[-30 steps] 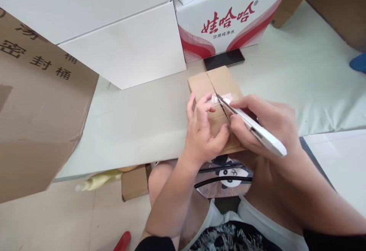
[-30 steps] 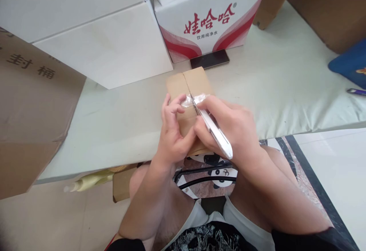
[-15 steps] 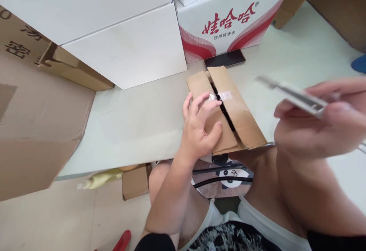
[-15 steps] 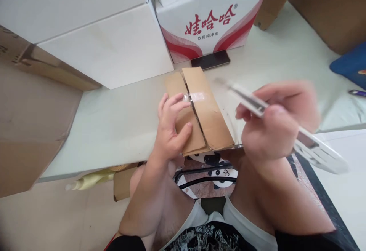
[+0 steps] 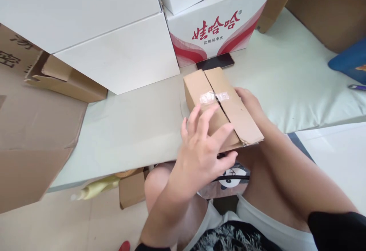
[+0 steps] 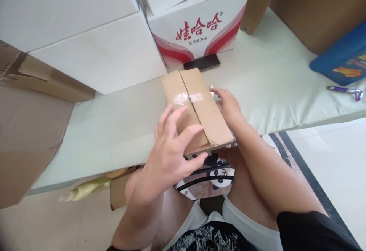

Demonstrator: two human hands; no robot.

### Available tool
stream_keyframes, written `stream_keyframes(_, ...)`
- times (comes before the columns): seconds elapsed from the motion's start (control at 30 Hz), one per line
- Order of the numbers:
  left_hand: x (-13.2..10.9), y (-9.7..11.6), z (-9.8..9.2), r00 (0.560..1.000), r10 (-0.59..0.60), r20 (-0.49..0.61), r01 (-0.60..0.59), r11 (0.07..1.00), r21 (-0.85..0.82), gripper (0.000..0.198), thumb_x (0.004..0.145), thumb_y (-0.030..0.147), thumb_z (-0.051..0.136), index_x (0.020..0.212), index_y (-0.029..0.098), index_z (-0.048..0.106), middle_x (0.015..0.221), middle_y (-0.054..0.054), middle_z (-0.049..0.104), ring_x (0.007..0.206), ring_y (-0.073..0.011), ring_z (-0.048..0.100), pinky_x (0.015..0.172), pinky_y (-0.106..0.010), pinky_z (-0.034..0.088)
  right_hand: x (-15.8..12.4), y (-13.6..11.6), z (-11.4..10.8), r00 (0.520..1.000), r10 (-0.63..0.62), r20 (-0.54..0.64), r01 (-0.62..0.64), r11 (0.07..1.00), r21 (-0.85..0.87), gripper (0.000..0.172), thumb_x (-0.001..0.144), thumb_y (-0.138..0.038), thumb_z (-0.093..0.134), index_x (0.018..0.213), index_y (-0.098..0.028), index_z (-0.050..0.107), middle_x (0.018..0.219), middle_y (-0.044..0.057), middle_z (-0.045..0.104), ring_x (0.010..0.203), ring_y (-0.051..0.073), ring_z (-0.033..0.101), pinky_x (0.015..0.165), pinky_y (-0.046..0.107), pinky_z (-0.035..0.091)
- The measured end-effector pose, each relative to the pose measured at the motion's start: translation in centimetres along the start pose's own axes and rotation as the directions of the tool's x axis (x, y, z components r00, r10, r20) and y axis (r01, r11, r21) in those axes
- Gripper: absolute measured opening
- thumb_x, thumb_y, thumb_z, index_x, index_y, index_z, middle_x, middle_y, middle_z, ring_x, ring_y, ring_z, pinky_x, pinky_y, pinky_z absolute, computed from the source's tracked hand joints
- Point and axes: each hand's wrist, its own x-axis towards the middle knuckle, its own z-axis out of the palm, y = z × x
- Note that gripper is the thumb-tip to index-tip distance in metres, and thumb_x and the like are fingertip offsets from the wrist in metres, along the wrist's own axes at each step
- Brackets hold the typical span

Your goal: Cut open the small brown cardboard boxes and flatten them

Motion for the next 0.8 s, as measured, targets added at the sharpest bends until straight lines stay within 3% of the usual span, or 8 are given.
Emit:
stream_keyframes(0.13, 0.0, 0.5, -0.1, 1.0, 0.03, 0.003, -0.03, 0.998, 0.051, 0.028, 0.091, 0.028, 0.066, 0.118, 0.026, 0.064, 0.143, -0.01, 0.06, 0.144, -0.0389, 0.043, 0.116, -0.074, 0.034, -0.7, -2.3, 0.1, 0.997, 0.078, 0.029, -0.083, 0.94, 0.332, 0.034, 0.081, -0.035, 0.067, 0.114, -0.027, 0.068, 0.119, 0.006, 0.073, 0.104, 0.024, 0.069, 0.089, 0.038, 0.056)
stream_keyframes(0.23, -0.1, 0.8, 0.0, 0.999, -0.034, -0.011, 0.035, 0.997, 0.065, 0.034, 0.089, 0.03, 0.068, 0.123, 0.027, 0.065, 0.138, -0.013, 0.058, 0.139, -0.0416, 0.044, 0.112, -0.075, 0.04, -1.2, -3.6, 0.9, 0.992, 0.112, 0.058, -0.125, 0.837, 0.533, 0.029, 0.085, -0.039, 0.062, 0.109, -0.024, 0.066, 0.114, 0.004, 0.075, 0.098, 0.021, 0.07, 0.086, 0.037, 0.057)
stream_keyframes(0.37, -0.2, 1.3, 0.4, 0.995, -0.098, -0.022, 0.099, 0.991, 0.085, 0.046, 0.078, 0.037, 0.081, 0.121, 0.026, 0.069, 0.146, -0.017, 0.04, 0.145, -0.052, 0.031, 0.109, -0.079, 0.041, -2.1, -4.3, 1.8, 0.994, 0.046, 0.097, -0.088, 0.87, 0.485, 0.027, 0.091, -0.037, 0.055, 0.113, -0.025, 0.066, 0.116, 0.005, 0.073, 0.107, 0.021, 0.069, 0.092, 0.039, 0.056)
stream_keyframes(0.53, 0.0, 0.6, -0.4, 0.974, -0.207, -0.09, 0.209, 0.978, 0.012, 0.072, 0.069, 0.037, 0.089, 0.134, 0.019, 0.062, 0.145, -0.022, 0.038, 0.146, -0.0512, 0.033, 0.117, -0.074, 0.038, -2.3, -3.6, 2.3, 1.0, -0.028, 0.001, 0.025, 0.913, 0.407, 0.026, 0.09, -0.038, 0.054, 0.108, -0.025, 0.067, 0.114, 0.007, 0.071, 0.111, 0.024, 0.066, 0.094, 0.043, 0.054)
stream_keyframes(0.6, -0.3, -0.9, -1.3, 0.978, -0.175, -0.116, 0.159, 0.978, -0.138, 0.076, 0.068, 0.041, 0.091, 0.135, 0.021, 0.061, 0.144, -0.02, 0.042, 0.145, -0.0468, 0.04, 0.118, -0.069, 0.041, -2.0, -3.1, 2.3, 0.999, 0.0, -0.042, 0.018, 0.903, 0.429, 0.025, 0.089, -0.039, 0.054, 0.106, -0.025, 0.066, 0.113, 0.007, 0.07, 0.112, 0.024, 0.066, 0.096, 0.043, 0.053)
stream_keyframes(0.67, -1.0, -3.4, -2.2, 0.971, -0.179, -0.161, 0.115, 0.933, -0.341, 0.082, 0.066, 0.049, 0.092, 0.137, 0.023, 0.059, 0.141, -0.018, 0.05, 0.134, -0.0396, 0.056, 0.111, -0.062, 0.052, -1.5, -2.6, 2.0, 0.993, 0.077, -0.087, -0.023, 0.864, 0.503, 0.023, 0.087, -0.038, 0.053, 0.104, -0.025, 0.064, 0.111, 0.007, 0.07, 0.112, 0.023, 0.066, 0.095, 0.042, 0.054)
stream_keyframes(0.73, -2.0, -6.8, -2.7, 0.961, -0.212, -0.18, 0.094, 0.857, -0.507, 0.076, 0.066, 0.057, 0.09, 0.129, 0.024, 0.063, 0.122, -0.013, 0.066, 0.118, -0.0348, 0.068, 0.101, -0.057, 0.06, -0.8, -2.0, 1.6, 0.981, 0.167, -0.102, -0.073, 0.798, 0.598, 0.023, 0.083, -0.038, 0.052, 0.101, -0.026, 0.06, 0.106, 0.006, 0.07, 0.107, 0.022, 0.068, 0.089, 0.039, 0.056)
stream_keyframes(0.8, -3.1, -10.3, -2.8, 0.971, -0.158, -0.177, 0.022, 0.805, -0.592, 0.065, 0.065, 0.067, 0.085, 0.111, 0.024, 0.071, 0.099, -0.01, 0.075, 0.102, -0.0339, 0.074, 0.091, -0.053, 0.064, -0.2, -1.6, 1.1, 0.971, 0.225, -0.081, -0.117, 0.744, 0.658, 0.025, 0.079, -0.041, 0.052, 0.098, -0.026, 0.056, 0.1, 0.006, 0.07, 0.098, 0.022, 0.07, 0.08, 0.037, 0.057)
